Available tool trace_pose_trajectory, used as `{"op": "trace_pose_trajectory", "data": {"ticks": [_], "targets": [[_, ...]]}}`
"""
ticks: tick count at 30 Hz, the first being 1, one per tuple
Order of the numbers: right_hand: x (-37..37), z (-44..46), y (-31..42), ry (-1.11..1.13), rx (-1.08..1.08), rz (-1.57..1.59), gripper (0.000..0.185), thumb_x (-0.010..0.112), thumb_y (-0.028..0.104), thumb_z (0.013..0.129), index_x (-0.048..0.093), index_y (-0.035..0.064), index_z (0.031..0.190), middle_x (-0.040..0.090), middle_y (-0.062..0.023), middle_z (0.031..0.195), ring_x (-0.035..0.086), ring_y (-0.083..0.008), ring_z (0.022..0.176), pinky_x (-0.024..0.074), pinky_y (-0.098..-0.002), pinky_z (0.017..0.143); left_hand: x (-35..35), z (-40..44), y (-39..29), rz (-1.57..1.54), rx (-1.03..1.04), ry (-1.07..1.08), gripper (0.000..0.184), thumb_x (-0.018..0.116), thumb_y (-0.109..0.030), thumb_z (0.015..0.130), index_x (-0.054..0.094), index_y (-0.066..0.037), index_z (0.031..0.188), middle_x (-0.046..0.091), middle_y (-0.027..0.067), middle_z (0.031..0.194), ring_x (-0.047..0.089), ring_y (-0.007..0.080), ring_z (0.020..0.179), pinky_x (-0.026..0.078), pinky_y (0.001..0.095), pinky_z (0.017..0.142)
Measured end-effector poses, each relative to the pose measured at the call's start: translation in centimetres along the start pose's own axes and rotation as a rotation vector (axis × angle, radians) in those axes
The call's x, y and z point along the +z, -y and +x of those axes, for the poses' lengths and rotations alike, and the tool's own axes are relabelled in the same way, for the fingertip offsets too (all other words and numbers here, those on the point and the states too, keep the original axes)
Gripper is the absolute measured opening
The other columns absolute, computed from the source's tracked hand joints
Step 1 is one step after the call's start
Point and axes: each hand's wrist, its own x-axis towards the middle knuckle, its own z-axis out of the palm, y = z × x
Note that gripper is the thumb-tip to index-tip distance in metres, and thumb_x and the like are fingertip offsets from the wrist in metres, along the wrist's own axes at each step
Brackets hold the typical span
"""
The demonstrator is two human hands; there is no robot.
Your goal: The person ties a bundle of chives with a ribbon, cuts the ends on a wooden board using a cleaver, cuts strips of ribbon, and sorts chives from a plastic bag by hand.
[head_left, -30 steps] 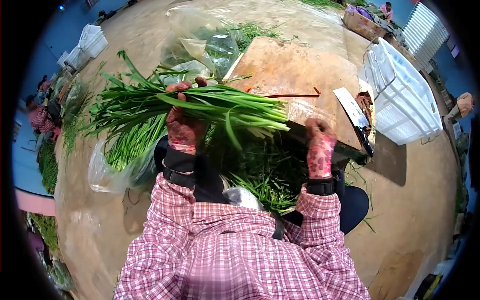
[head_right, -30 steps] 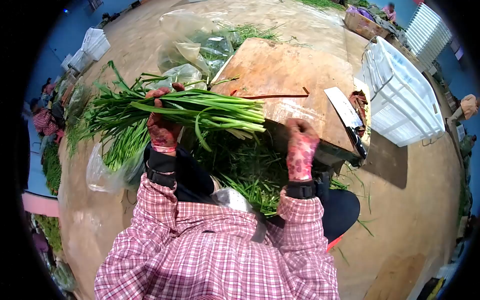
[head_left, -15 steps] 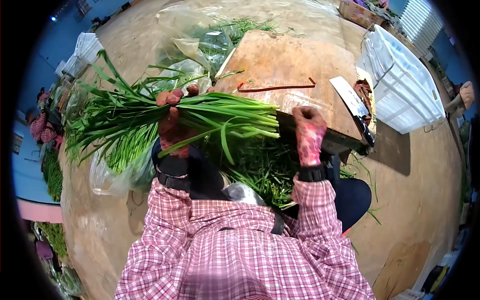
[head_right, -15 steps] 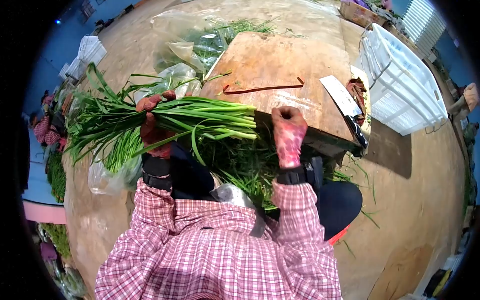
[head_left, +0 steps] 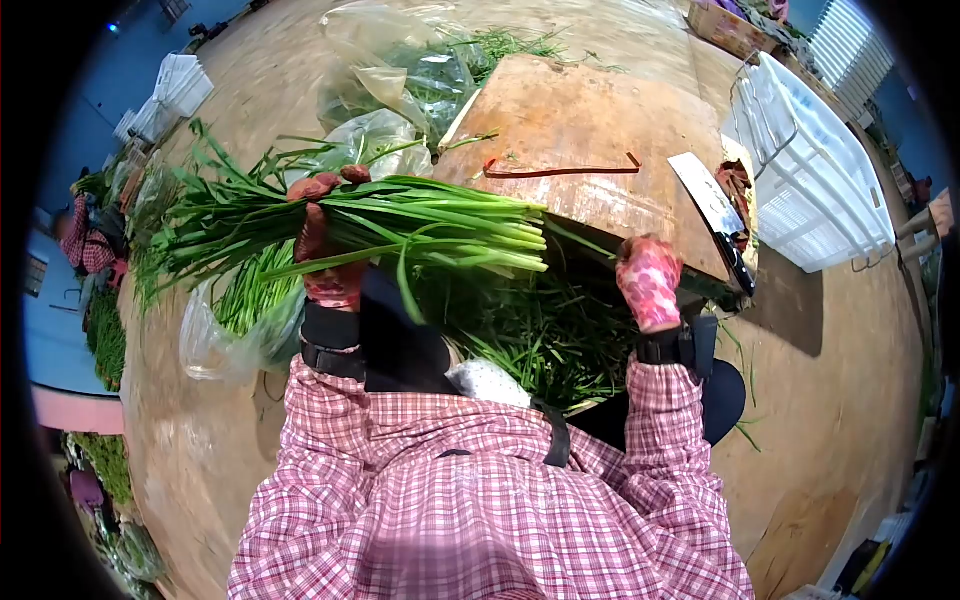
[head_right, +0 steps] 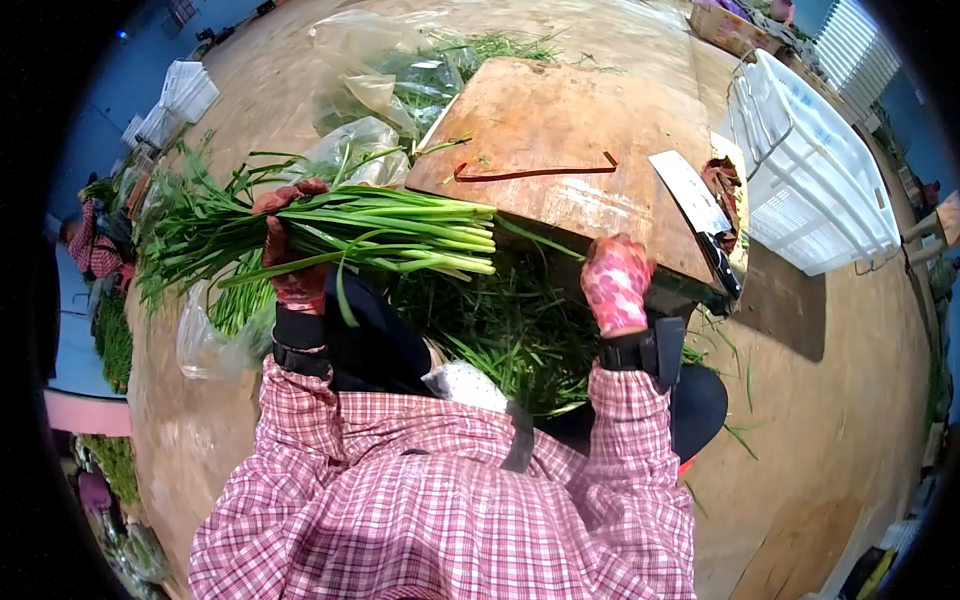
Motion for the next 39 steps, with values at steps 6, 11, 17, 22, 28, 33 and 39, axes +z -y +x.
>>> {"op": "trace_pose_trajectory", "data": {"ticks": [6, 11, 17, 22, 28, 33, 39], "targets": [[-1.7, -0.3, 6.4, 0.308, 0.197, 1.255, 0.028, 0.066, 0.024, 0.090, 0.069, -0.0027, 0.100, 0.066, -0.0032, 0.080, 0.058, -0.0106, 0.068, 0.0459, -0.0234, 0.066, 1.1, -0.4, 1.3, -0.073, -0.055, 0.029, 0.026, 0.069, -0.022, 0.089, 0.057, -0.009, 0.107, 0.059, 0.0083, 0.107, 0.052, 0.0305, 0.115, 0.032, 0.0480, 0.111], [2.2, 0.3, 1.8, 0.214, 0.367, 1.502, 0.019, 0.060, 0.016, 0.094, 0.065, 0.0000, 0.085, 0.057, 0.0003, 0.069, 0.047, -0.0087, 0.057, 0.0390, -0.0226, 0.055, 0.1, 0.0, -0.3, 0.000, 0.002, 0.017, 0.024, 0.069, -0.022, 0.089, 0.059, -0.010, 0.106, 0.061, 0.0061, 0.107, 0.051, 0.0311, 0.117, 0.033, 0.0474, 0.110], [0.1, 0.5, 7.0, 0.371, 0.241, 1.437, 0.029, 0.067, 0.022, 0.091, 0.068, -0.0011, 0.107, 0.068, -0.0034, 0.085, 0.060, -0.0087, 0.070, 0.0476, -0.0215, 0.068, 0.5, -0.1, 0.5, -0.048, -0.013, -0.004, 0.028, 0.068, -0.024, 0.089, 0.059, -0.005, 0.108, 0.061, 0.0096, 0.105, 0.051, 0.0323, 0.117, 0.035, 0.0488, 0.108], [1.0, 0.9, 7.1, 0.382, 0.293, 1.468, 0.028, 0.066, 0.017, 0.092, 0.064, -0.0050, 0.109, 0.066, -0.0050, 0.090, 0.061, -0.0113, 0.074, 0.0482, -0.0243, 0.073, -0.6, -0.2, 0.8, -0.146, -0.148, -0.110, 0.029, 0.065, -0.026, 0.092, 0.059, -0.003, 0.109, 0.059, 0.0078, 0.106, 0.050, 0.0327, 0.119, 0.036, 0.0483, 0.107], [1.6, 0.6, 4.0, 0.071, 0.383, 1.540, 0.019, 0.062, 0.016, 0.093, 0.067, 0.0023, 0.081, 0.060, 0.0006, 0.071, 0.053, -0.0104, 0.065, 0.0440, -0.0248, 0.065, -3.8, 0.8, -0.8, -0.411, -0.377, -0.397, 0.027, 0.065, -0.019, 0.091, 0.064, -0.003, 0.112, 0.064, 0.0144, 0.117, 0.059, 0.0283, 0.111, 0.047, 0.0467, 0.097], [-1.8, -1.6, 8.6, -0.100, 0.181, 1.239, 0.022, 0.071, 0.020, 0.089, 0.069, -0.0009, 0.097, 0.067, -0.0007, 0.087, 0.056, -0.0079, 0.078, 0.0449, -0.0222, 0.073, -1.5, 0.6, -0.4, -0.245, -0.385, -0.649, 0.031, 0.064, -0.020, 0.092, 0.059, -0.002, 0.118, 0.063, 0.0135, 0.119, 0.058, 0.0277, 0.113, 0.045, 0.0433, 0.099], [-0.5, -1.0, 11.5, -0.044, 0.270, 1.333, 0.019, 0.073, 0.011, 0.086, 0.067, -0.0039, 0.096, 0.066, -0.0018, 0.082, 0.056, -0.0074, 0.072, 0.0455, -0.0216, 0.067, -0.6, -0.3, 1.5, 0.161, -0.339, -0.629, 0.032, 0.064, -0.028, 0.093, 0.060, -0.010, 0.119, 0.064, 0.0119, 0.121, 0.060, 0.0246, 0.110, 0.048, 0.0395, 0.095]]}}
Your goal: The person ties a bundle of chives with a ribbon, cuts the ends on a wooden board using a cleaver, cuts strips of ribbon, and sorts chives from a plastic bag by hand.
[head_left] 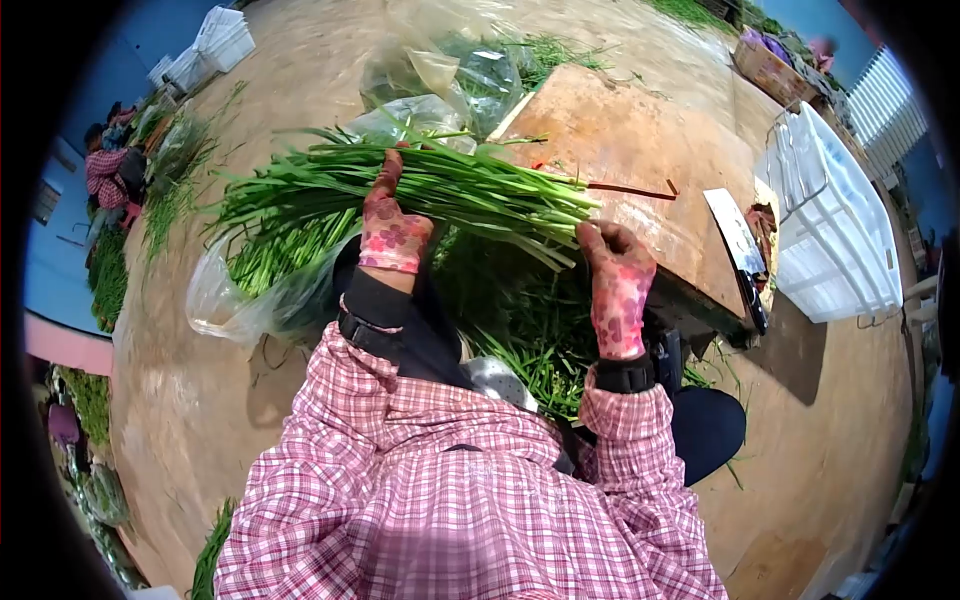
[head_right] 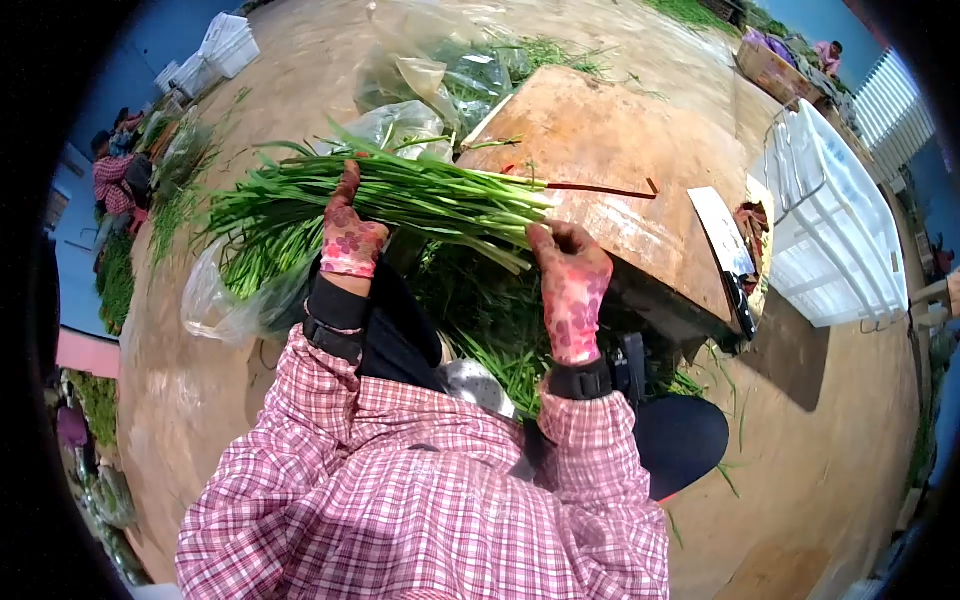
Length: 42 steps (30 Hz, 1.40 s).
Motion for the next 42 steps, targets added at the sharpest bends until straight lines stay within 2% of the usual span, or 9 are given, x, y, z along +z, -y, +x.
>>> {"op": "trace_pose_trajectory", "data": {"ticks": [8, 16, 20, 28, 30, 32, 35, 40, 42], "targets": [[0.3, -2.9, -3.1, 0.107, -0.103, -0.084, 0.013, 0.068, 0.003, 0.087, 0.065, -0.0013, 0.098, 0.064, -0.0003, 0.086, 0.056, -0.0060, 0.075, 0.0466, -0.0203, 0.070, 1.7, -1.0, -0.8, -0.281, -0.139, -0.138, 0.034, 0.062, -0.031, 0.094, 0.063, -0.010, 0.120, 0.068, 0.0070, 0.111, 0.065, 0.0198, 0.099, 0.052, 0.0289, 0.073], [-0.6, 1.0, -0.9, -0.068, 0.003, -0.293, 0.040, 0.076, 0.016, 0.083, 0.061, -0.0057, 0.113, 0.066, -0.0049, 0.088, 0.060, -0.0094, 0.079, 0.0480, -0.0235, 0.071, 0.9, -1.3, 0.6, -0.302, -0.121, 0.021, 0.031, 0.057, -0.027, 0.097, 0.062, -0.007, 0.120, 0.064, 0.0094, 0.117, 0.062, 0.0201, 0.104, 0.051, 0.0360, 0.090], [-1.2, 2.0, -1.7, 0.199, 0.400, 0.250, 0.033, 0.067, 0.011, 0.087, 0.061, -0.0020, 0.117, 0.066, -0.0030, 0.097, 0.062, -0.0137, 0.084, 0.0484, -0.0252, 0.073, 1.5, -1.5, 1.2, -0.295, -0.167, -0.029, 0.033, 0.060, -0.029, 0.095, 0.062, -0.005, 0.118, 0.064, 0.0107, 0.117, 0.061, 0.0248, 0.108, 0.050, 0.0406, 0.094], [-3.5, 1.0, -1.8, 0.086, 0.183, 0.213, 0.028, 0.069, 0.014, 0.088, 0.067, -0.0058, 0.107, 0.069, -0.0086, 0.100, 0.062, -0.0149, 0.090, 0.0477, -0.0270, 0.083, -0.1, 1.0, 0.2, -0.388, -0.156, -0.031, 0.032, 0.066, -0.029, 0.091, 0.065, -0.006, 0.113, 0.065, 0.0112, 0.116, 0.061, 0.0284, 0.108, 0.048, 0.0483, 0.095], [-6.3, -0.4, 0.4, 0.217, 0.037, 0.609, 0.023, 0.065, 0.016, 0.090, 0.067, -0.0046, 0.102, 0.068, -0.0115, 0.100, 0.064, -0.0178, 0.091, 0.0490, -0.0297, 0.086, 0.6, 0.8, -1.6, -0.367, -0.092, -0.113, 0.028, 0.071, -0.025, 0.087, 0.067, -0.006, 0.106, 0.066, 0.0079, 0.108, 0.061, 0.0282, 0.104, 0.047, 0.0486, 0.097], [-12.2, 1.2, -1.5, 0.453, 0.062, 0.088, 0.023, 0.064, 0.016, 0.091, 0.065, -0.0031, 0.103, 0.069, -0.0114, 0.099, 0.065, -0.0201, 0.093, 0.0501, -0.0309, 0.087, -0.8, 2.0, -2.5, -0.375, -0.041, -0.041, 0.029, 0.070, -0.027, 0.087, 0.067, -0.006, 0.106, 0.066, 0.0078, 0.110, 0.061, 0.0286, 0.105, 0.046, 0.0479, 0.098], [-9.9, 0.5, -0.6, 0.236, 0.026, -0.531, 0.027, 0.067, 0.015, 0.090, 0.065, -0.0007, 0.112, 0.068, -0.0070, 0.099, 0.062, -0.0132, 0.091, 0.0487, -0.0258, 0.084, -1.0, 2.1, -2.6, -0.398, -0.057, 0.102, 0.031, 0.068, -0.030, 0.089, 0.066, -0.006, 0.109, 0.065, 0.0099, 0.115, 0.060, 0.0288, 0.109, 0.045, 0.0463, 0.100], [-1.9, 0.5, 2.2, 0.231, 0.048, 0.058, 0.033, 0.070, 0.018, 0.088, 0.065, -0.0018, 0.114, 0.069, -0.0075, 0.100, 0.060, -0.0120, 0.090, 0.0473, -0.0249, 0.082, 1.9, 0.3, -1.4, -0.448, -0.092, 0.132, 0.032, 0.066, -0.027, 0.091, 0.063, -0.004, 0.113, 0.065, 0.0156, 0.116, 0.059, 0.0292, 0.113, 0.044, 0.0470, 0.102], [0.4, 0.0, 2.7, 0.188, 0.036, -0.305, 0.036, 0.075, 0.019, 0.083, 0.066, -0.0042, 0.110, 0.070, -0.0071, 0.093, 0.062, -0.0124, 0.085, 0.0472, -0.0252, 0.080, 2.6, -0.2, -1.0, -0.417, -0.110, 0.133, 0.033, 0.066, -0.027, 0.091, 0.062, -0.004, 0.114, 0.064, 0.0168, 0.118, 0.059, 0.0301, 0.113, 0.044, 0.0472, 0.102]]}}
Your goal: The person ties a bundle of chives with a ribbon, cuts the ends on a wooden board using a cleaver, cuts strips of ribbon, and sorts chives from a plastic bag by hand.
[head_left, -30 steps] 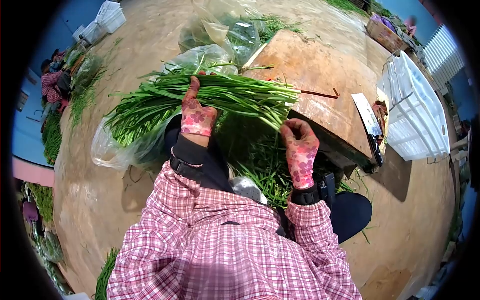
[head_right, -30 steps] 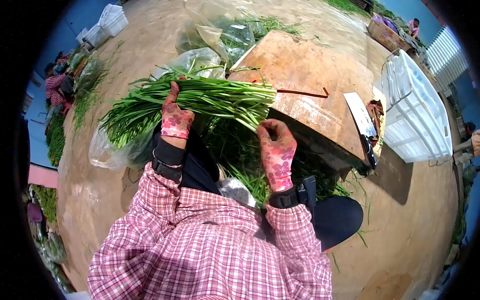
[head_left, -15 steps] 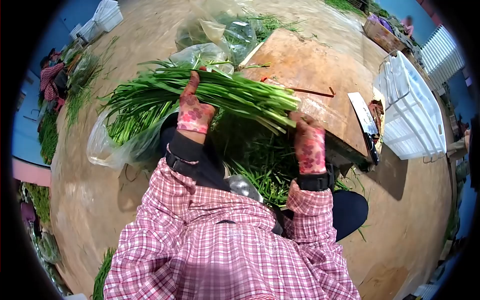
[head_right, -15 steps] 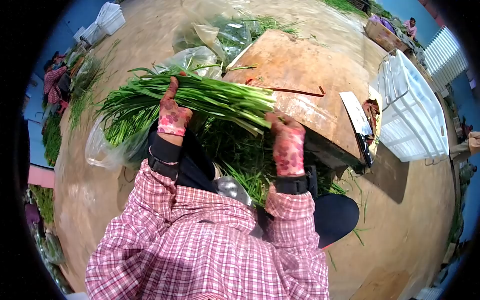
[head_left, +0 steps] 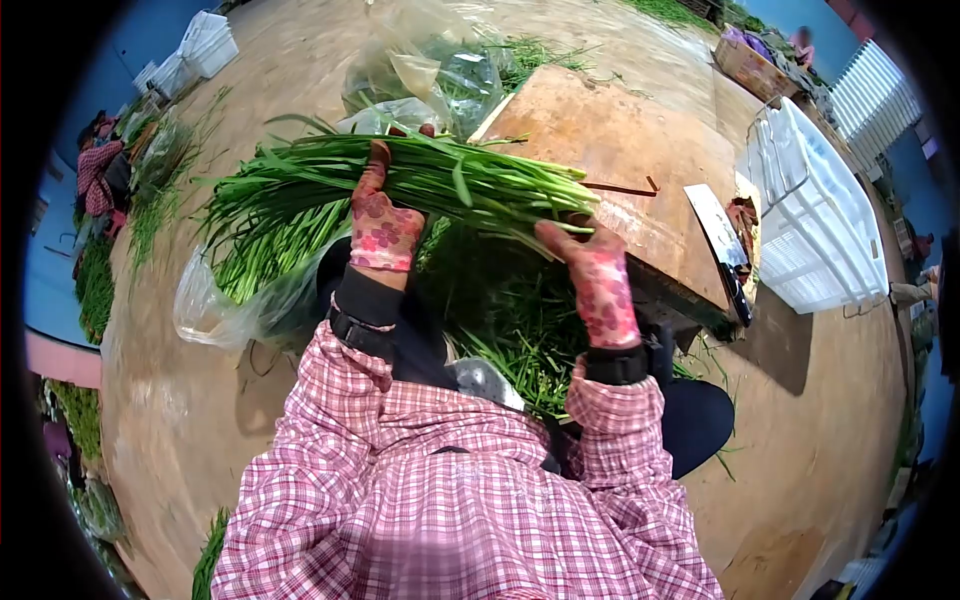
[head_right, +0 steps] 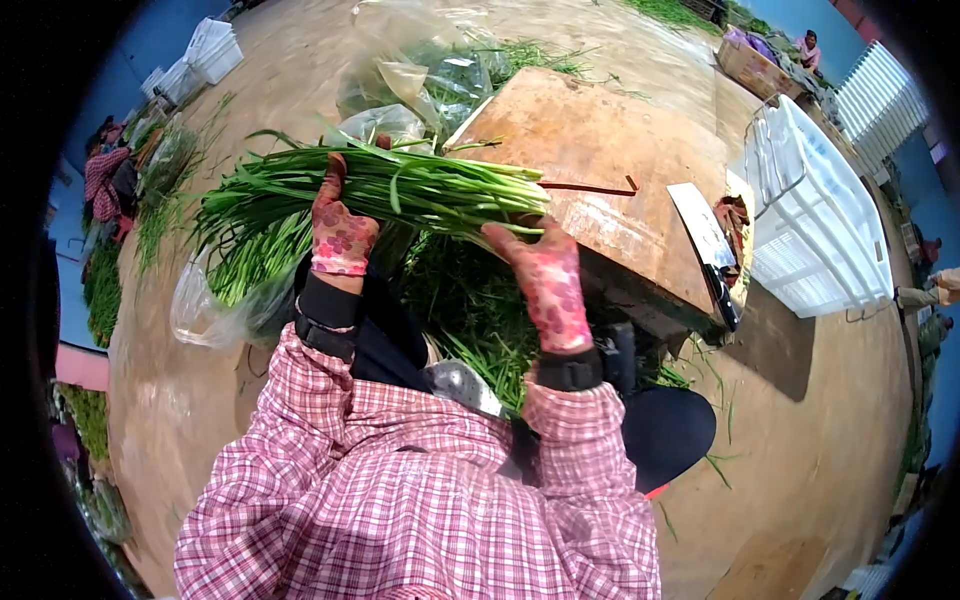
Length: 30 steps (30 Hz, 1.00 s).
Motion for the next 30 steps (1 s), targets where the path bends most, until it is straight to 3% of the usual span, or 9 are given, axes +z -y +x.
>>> {"op": "trace_pose_trajectory", "data": {"ticks": [5, 7, 8, 10, 14, 17, 20, 24, 30], "targets": [[-2.1, 0.5, -4.4, 0.117, 0.113, 0.869, 0.025, 0.068, 0.008, 0.085, 0.065, -0.0033, 0.108, 0.068, -0.0073, 0.100, 0.064, -0.0143, 0.082, 0.0506, -0.0263, 0.078, -0.7, 0.8, -0.7, -0.065, -0.010, 0.003, 0.031, 0.065, -0.024, 0.091, 0.062, -0.003, 0.113, 0.062, 0.0181, 0.121, 0.057, 0.0331, 0.114, 0.042, 0.0493, 0.104], [-4.3, -1.0, -5.0, 0.171, 0.001, 0.668, 0.020, 0.067, 0.010, 0.087, 0.067, -0.0027, 0.103, 0.068, -0.0061, 0.099, 0.063, -0.0132, 0.080, 0.0510, -0.0249, 0.073, -1.4, 1.7, -2.0, -0.108, 0.035, -0.063, 0.037, 0.062, -0.025, 0.093, 0.058, 0.000, 0.120, 0.055, 0.0248, 0.131, 0.052, 0.0362, 0.123, 0.037, 0.0531, 0.108], [-6.4, -1.1, -5.8, 0.257, 0.190, 0.660, 0.018, 0.067, 0.010, 0.088, 0.069, -0.0020, 0.101, 0.068, -0.0058, 0.099, 0.063, -0.0126, 0.080, 0.0510, -0.0243, 0.073, -2.1, 2.2, -2.5, -0.080, 0.054, -0.050, 0.035, 0.060, -0.026, 0.094, 0.059, 0.000, 0.117, 0.054, 0.0250, 0.132, 0.051, 0.0371, 0.123, 0.037, 0.0533, 0.108], [-6.2, -0.6, -7.1, 0.035, 0.036, -0.039, 0.026, 0.072, 0.008, 0.084, 0.066, 0.0010, 0.109, 0.068, -0.0069, 0.101, 0.063, -0.0120, 0.088, 0.0497, -0.0243, 0.081, -2.6, 2.1, -2.9, -0.056, 0.039, -0.019, 0.034, 0.060, -0.025, 0.094, 0.059, 0.000, 0.117, 0.055, 0.0248, 0.131, 0.050, 0.0380, 0.124, 0.037, 0.0535, 0.108], [-2.1, 0.0, -1.7, -0.187, -0.209, -0.016, 0.034, 0.076, 0.006, 0.079, 0.065, -0.0013, 0.110, 0.065, -0.0109, 0.114, 0.061, -0.0175, 0.104, 0.0491, -0.0291, 0.090, -2.1, 2.0, -1.5, -0.072, -0.021, -0.039, 0.029, 0.062, -0.023, 0.093, 0.062, -0.002, 0.114, 0.064, 0.0155, 0.117, 0.058, 0.0325, 0.113, 0.043, 0.0499, 0.103], [-1.0, 1.2, -2.4, -0.004, -0.161, 0.203, 0.024, 0.075, 0.004, 0.079, 0.067, -0.0045, 0.100, 0.062, -0.0104, 0.119, 0.060, -0.0160, 0.103, 0.0478, -0.0278, 0.089, -1.6, 1.8, -0.4, -0.075, -0.066, -0.050, 0.027, 0.062, -0.022, 0.093, 0.064, -0.002, 0.111, 0.066, 0.0118, 0.113, 0.059, 0.0317, 0.112, 0.044, 0.0489, 0.102], [-0.7, 1.2, -3.9, 0.048, -0.166, 0.434, 0.021, 0.074, 0.003, 0.080, 0.067, -0.0057, 0.098, 0.061, -0.0086, 0.119, 0.060, -0.0137, 0.100, 0.0472, -0.0257, 0.086, -1.8, 2.1, -0.5, -0.061, -0.037, -0.061, 0.034, 0.061, -0.024, 0.093, 0.059, 0.000, 0.117, 0.055, 0.0244, 0.131, 0.052, 0.0380, 0.122, 0.036, 0.0550, 0.107], [-0.3, 0.0, -2.8, 0.026, -0.119, 0.497, 0.021, 0.069, 0.004, 0.085, 0.067, -0.0038, 0.105, 0.064, -0.0043, 0.110, 0.059, -0.0108, 0.092, 0.0467, -0.0244, 0.083, -1.8, 2.2, -0.5, 0.020, -0.019, -0.091, 0.025, 0.062, -0.020, 0.093, 0.064, -0.002, 0.111, 0.066, 0.0094, 0.112, 0.062, 0.0272, 0.104, 0.047, 0.0457, 0.097], [-1.5, 0.0, -3.5, 0.002, -0.057, 0.942, 0.026, 0.066, 0.004, 0.087, 0.064, -0.0057, 0.111, 0.067, -0.0101, 0.107, 0.063, -0.0165, 0.094, 0.0490, -0.0275, 0.088, -2.0, 2.3, -0.3, 0.112, 0.084, -0.123, 0.029, 0.065, -0.023, 0.091, 0.065, -0.003, 0.112, 0.067, 0.0092, 0.112, 0.062, 0.0268, 0.103, 0.047, 0.0462, 0.097]]}}
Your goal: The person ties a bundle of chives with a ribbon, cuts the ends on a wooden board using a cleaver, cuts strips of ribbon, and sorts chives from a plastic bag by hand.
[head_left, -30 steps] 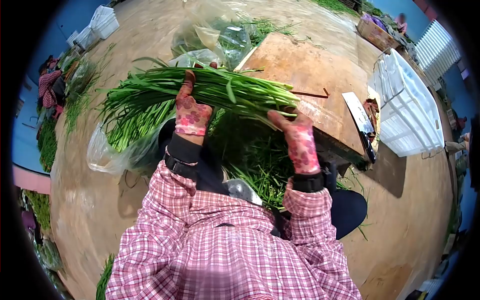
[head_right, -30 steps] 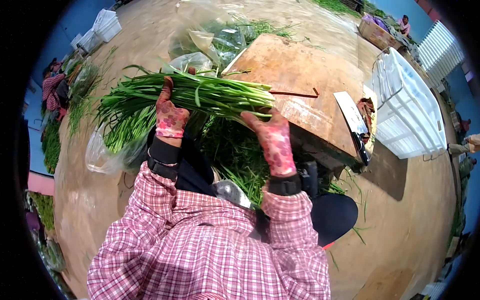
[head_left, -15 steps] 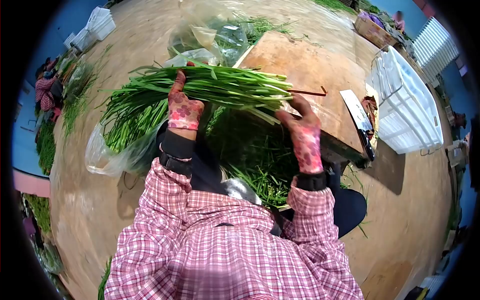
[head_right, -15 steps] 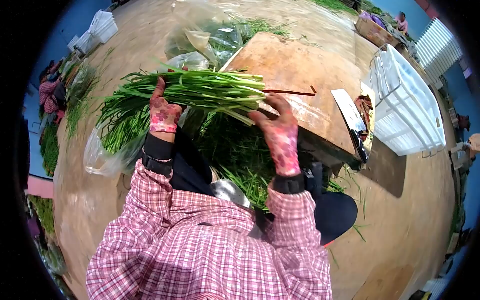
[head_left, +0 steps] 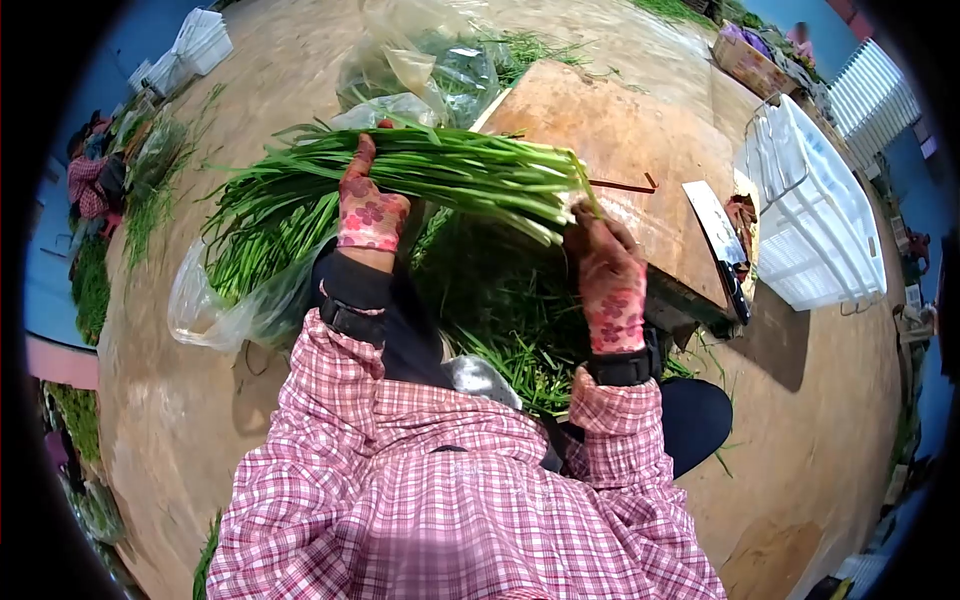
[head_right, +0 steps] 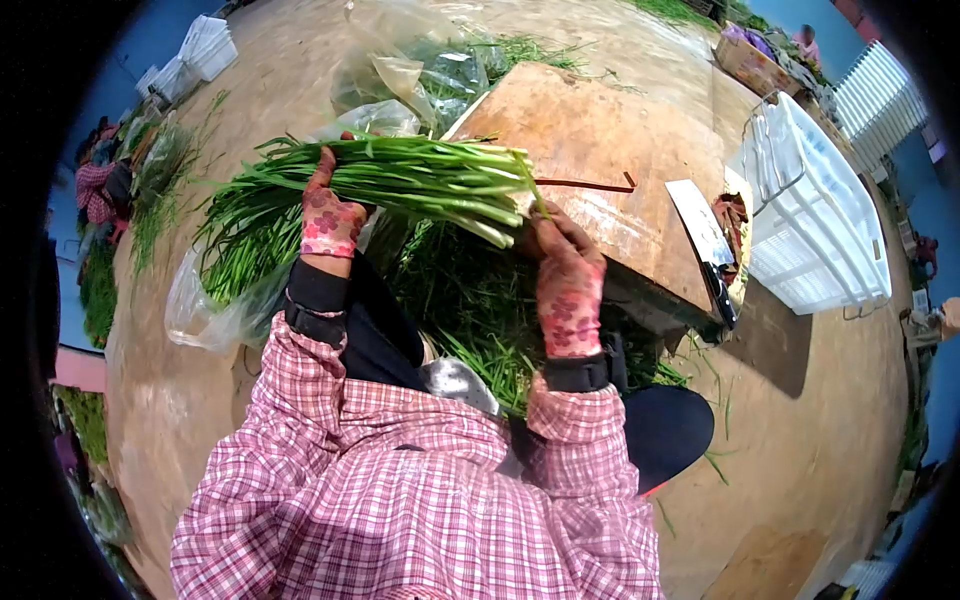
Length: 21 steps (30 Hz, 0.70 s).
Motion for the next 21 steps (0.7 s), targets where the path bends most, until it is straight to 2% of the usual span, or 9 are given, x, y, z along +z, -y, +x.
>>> {"op": "trace_pose_trajectory", "data": {"ticks": [2, 4, 6, 9, 10, 13, 16, 17, 21], "targets": [[-4.7, 0.5, 0.5, 0.166, 0.038, -0.208, 0.026, 0.068, 0.005, 0.084, 0.066, -0.0058, 0.108, 0.066, -0.0131, 0.111, 0.065, -0.0206, 0.097, 0.0507, -0.0305, 0.089, -0.3, 0.1, -0.6, 0.000, 0.024, -0.011, 0.030, 0.066, -0.024, 0.090, 0.065, -0.003, 0.111, 0.067, 0.0091, 0.112, 0.062, 0.0268, 0.103, 0.047, 0.0467, 0.097], [-6.1, -0.3, 2.5, 0.264, 0.183, -0.992, 0.024, 0.072, 0.010, 0.082, 0.068, -0.0049, 0.101, 0.067, -0.0127, 0.108, 0.066, -0.0195, 0.092, 0.0524, -0.0300, 0.083, -0.2, 0.6, -1.2, -0.110, -0.044, -0.018, 0.029, 0.067, -0.025, 0.090, 0.065, -0.003, 0.110, 0.067, 0.0090, 0.112, 0.062, 0.0270, 0.104, 0.047, 0.0470, 0.098], [-4.3, -0.2, 2.2, 0.074, -0.209, -1.204, 0.027, 0.074, 0.018, 0.083, 0.069, -0.0040, 0.098, 0.070, -0.0086, 0.094, 0.064, -0.0125, 0.084, 0.0505, -0.0267, 0.077, -0.2, 0.3, -1.0, -0.127, -0.069, 0.018, 0.029, 0.065, -0.024, 0.091, 0.064, -0.004, 0.112, 0.065, 0.0120, 0.116, 0.060, 0.0285, 0.109, 0.045, 0.0473, 0.101], [2.3, 0.4, 3.0, -0.247, -0.030, -0.812, 0.029, 0.071, 0.024, 0.088, 0.070, -0.0024, 0.101, 0.070, -0.0047, 0.087, 0.058, -0.0100, 0.076, 0.0455, -0.0236, 0.070, 0.0, -0.9, 0.9, -0.092, -0.098, 0.129, 0.036, 0.066, -0.028, 0.090, 0.062, -0.003, 0.116, 0.060, 0.0195, 0.126, 0.056, 0.0324, 0.118, 0.039, 0.0490, 0.107], [2.1, 1.4, 1.8, -0.171, -0.046, -0.906, 0.035, 0.069, 0.028, 0.090, 0.068, -0.0022, 0.107, 0.068, -0.0027, 0.090, 0.059, -0.0104, 0.080, 0.0454, -0.0241, 0.073, 0.6, -1.3, 1.7, -0.150, -0.134, 0.074, 0.036, 0.066, -0.028, 0.090, 0.062, -0.003, 0.115, 0.060, 0.0200, 0.126, 0.055, 0.0328, 0.120, 0.038, 0.0495, 0.107], [2.1, 1.3, -0.7, -0.149, -0.042, -0.426, 0.031, 0.072, 0.022, 0.087, 0.068, -0.0022, 0.106, 0.069, -0.0044, 0.093, 0.060, -0.0118, 0.081, 0.0449, -0.0249, 0.076, 1.2, -2.2, 2.7, -0.233, -0.161, 0.116, 0.034, 0.068, -0.026, 0.089, 0.062, -0.003, 0.113, 0.062, 0.0181, 0.121, 0.055, 0.0319, 0.118, 0.040, 0.0501, 0.106], [-0.2, 0.7, -2.6, -0.203, -0.211, -0.786, 0.030, 0.073, 0.014, 0.086, 0.066, -0.0044, 0.108, 0.067, -0.0032, 0.093, 0.059, -0.0096, 0.081, 0.0463, -0.0239, 0.075, 0.5, -1.8, 3.3, -0.219, -0.128, 0.107, 0.033, 0.068, -0.025, 0.088, 0.063, -0.003, 0.112, 0.064, 0.0157, 0.116, 0.057, 0.0316, 0.114, 0.041, 0.0486, 0.105], [-0.9, 0.5, -3.0, -0.207, -0.183, -0.641, 0.038, 0.079, 0.009, 0.080, 0.063, -0.0104, 0.109, 0.065, -0.0079, 0.107, 0.061, -0.0126, 0.083, 0.0483, -0.0262, 0.080, 0.5, -2.1, 3.4, -0.244, -0.168, 0.162, 0.032, 0.068, -0.023, 0.089, 0.063, -0.002, 0.113, 0.064, 0.0142, 0.114, 0.058, 0.0309, 0.112, 0.042, 0.0478, 0.104], [0.7, 0.1, -1.5, -0.184, -0.094, -0.360, 0.037, 0.079, 0.008, 0.079, 0.063, -0.0078, 0.109, 0.066, -0.0066, 0.101, 0.061, -0.0135, 0.083, 0.0489, -0.0270, 0.078, 0.9, -1.9, 4.6, -0.249, -0.116, 0.060, 0.031, 0.065, -0.022, 0.092, 0.062, -0.001, 0.114, 0.063, 0.0156, 0.117, 0.057, 0.0298, 0.114, 0.042, 0.0474, 0.104]]}}
